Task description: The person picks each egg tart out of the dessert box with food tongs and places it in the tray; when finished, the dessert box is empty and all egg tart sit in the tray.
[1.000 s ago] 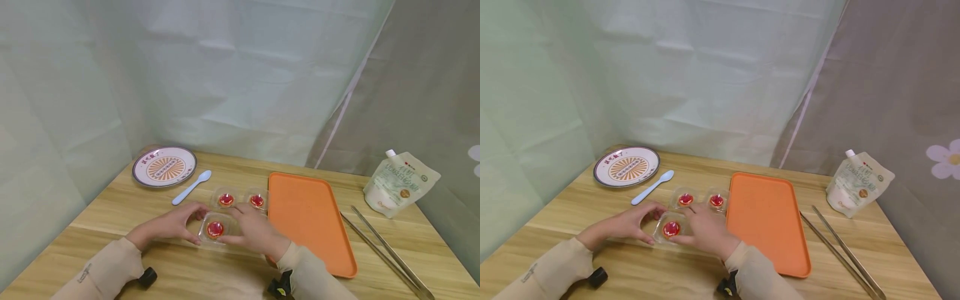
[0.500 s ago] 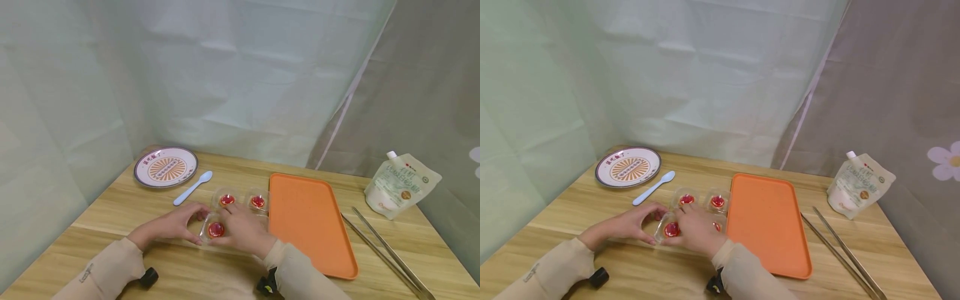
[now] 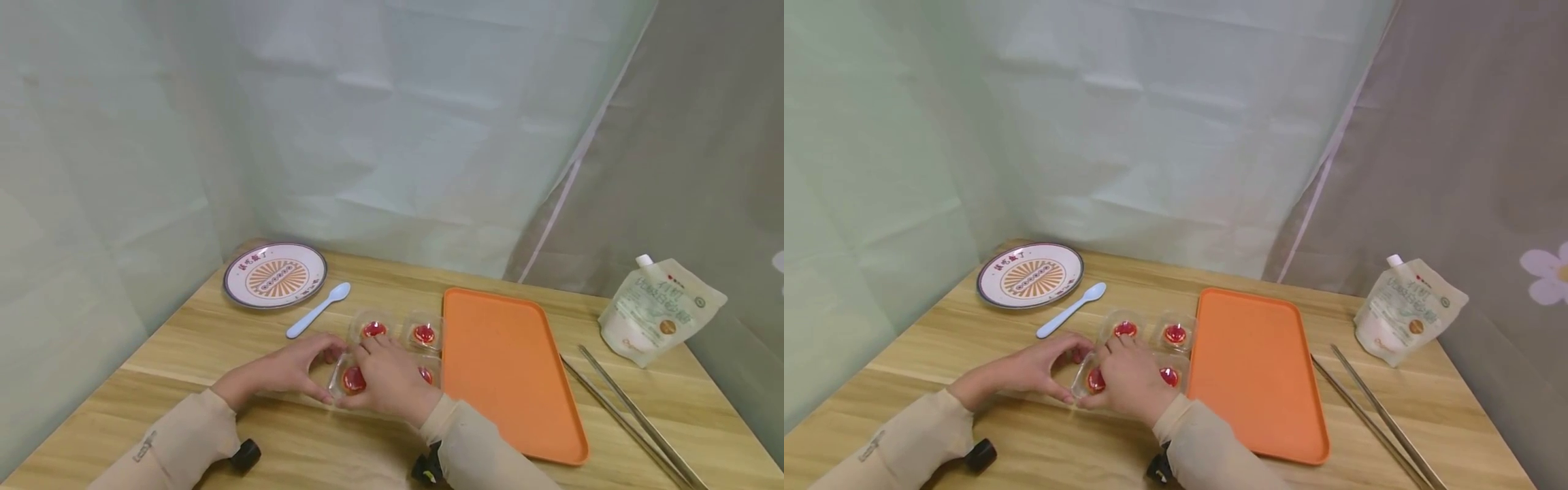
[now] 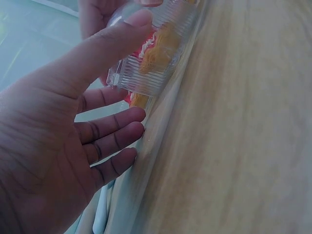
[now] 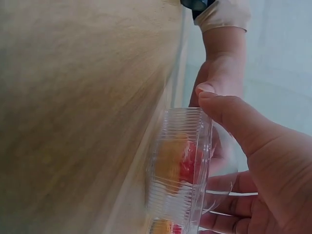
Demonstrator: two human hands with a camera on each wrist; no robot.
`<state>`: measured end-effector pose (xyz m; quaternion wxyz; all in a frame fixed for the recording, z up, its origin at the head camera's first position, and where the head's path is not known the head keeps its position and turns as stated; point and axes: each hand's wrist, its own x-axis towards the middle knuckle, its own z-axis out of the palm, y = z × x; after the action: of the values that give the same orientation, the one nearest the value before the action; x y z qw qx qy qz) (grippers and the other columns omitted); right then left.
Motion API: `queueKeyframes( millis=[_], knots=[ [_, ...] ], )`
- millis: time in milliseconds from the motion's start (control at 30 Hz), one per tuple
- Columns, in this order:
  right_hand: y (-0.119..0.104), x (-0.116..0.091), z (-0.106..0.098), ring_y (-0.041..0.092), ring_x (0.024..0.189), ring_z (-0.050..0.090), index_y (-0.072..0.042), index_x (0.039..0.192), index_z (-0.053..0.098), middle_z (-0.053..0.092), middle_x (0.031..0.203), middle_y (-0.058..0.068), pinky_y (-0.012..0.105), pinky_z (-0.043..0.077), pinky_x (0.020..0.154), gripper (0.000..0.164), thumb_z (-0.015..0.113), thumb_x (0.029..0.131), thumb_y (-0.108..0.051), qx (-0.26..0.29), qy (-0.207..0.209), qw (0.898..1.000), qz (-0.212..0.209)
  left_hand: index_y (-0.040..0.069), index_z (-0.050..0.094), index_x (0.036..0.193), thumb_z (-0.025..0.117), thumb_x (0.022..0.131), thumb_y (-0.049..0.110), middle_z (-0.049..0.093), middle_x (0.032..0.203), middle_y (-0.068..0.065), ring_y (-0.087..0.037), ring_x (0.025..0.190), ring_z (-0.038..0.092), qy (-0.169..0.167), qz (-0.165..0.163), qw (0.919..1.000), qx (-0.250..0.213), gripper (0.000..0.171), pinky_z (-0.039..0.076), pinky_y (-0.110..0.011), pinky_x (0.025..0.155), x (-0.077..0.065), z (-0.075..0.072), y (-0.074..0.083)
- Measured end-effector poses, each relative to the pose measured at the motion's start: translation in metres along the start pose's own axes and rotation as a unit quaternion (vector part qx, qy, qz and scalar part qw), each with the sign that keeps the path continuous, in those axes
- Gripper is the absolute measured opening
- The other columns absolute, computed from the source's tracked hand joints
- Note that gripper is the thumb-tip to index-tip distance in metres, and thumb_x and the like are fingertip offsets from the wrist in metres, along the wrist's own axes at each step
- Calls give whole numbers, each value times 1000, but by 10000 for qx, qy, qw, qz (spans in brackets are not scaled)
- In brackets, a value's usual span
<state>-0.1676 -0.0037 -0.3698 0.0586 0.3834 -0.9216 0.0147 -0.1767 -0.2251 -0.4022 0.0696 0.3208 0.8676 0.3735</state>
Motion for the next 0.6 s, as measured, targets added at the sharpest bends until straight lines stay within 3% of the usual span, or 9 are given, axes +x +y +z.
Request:
queueKeyframes(
  millis=[200,367,467,600],
  knots=[
    [1,-1,-3,24,122,54,-12,130,56,62,124,4,41,42,109,78,69,73,-64,205,135,9997,-36,7,52,126,85,67,39,57,116,-4,-19,104,53,-34,16,10000,21,75,48,-29,92,-1,0,2],
    [3,-4,-7,21,110,59,-12,134,54,63,116,3,34,51,96,80,69,74,-62,195,464,9987,-116,8,52,126,85,67,40,59,118,-3,-16,105,54,-10,-127,9999,75,74,48,-29,93,-2,0,3],
    [5,-6,-11,19,107,60,-13,137,51,62,117,3,32,54,89,82,70,73,-60,315,688,9970,-163,8,53,126,85,68,39,59,117,-2,-14,105,54,-9,-156,9999,44,73,49,-28,94,-1,0,4],
    [7,-11,-18,21,112,59,-13,139,48,60,124,6,34,55,90,83,72,73,-57,592,827,9947,-125,9,53,126,85,69,38,60,116,-1,-13,104,55,-47,-158,9999,-24,71,49,-28,94,1,0,5]
  ],
)
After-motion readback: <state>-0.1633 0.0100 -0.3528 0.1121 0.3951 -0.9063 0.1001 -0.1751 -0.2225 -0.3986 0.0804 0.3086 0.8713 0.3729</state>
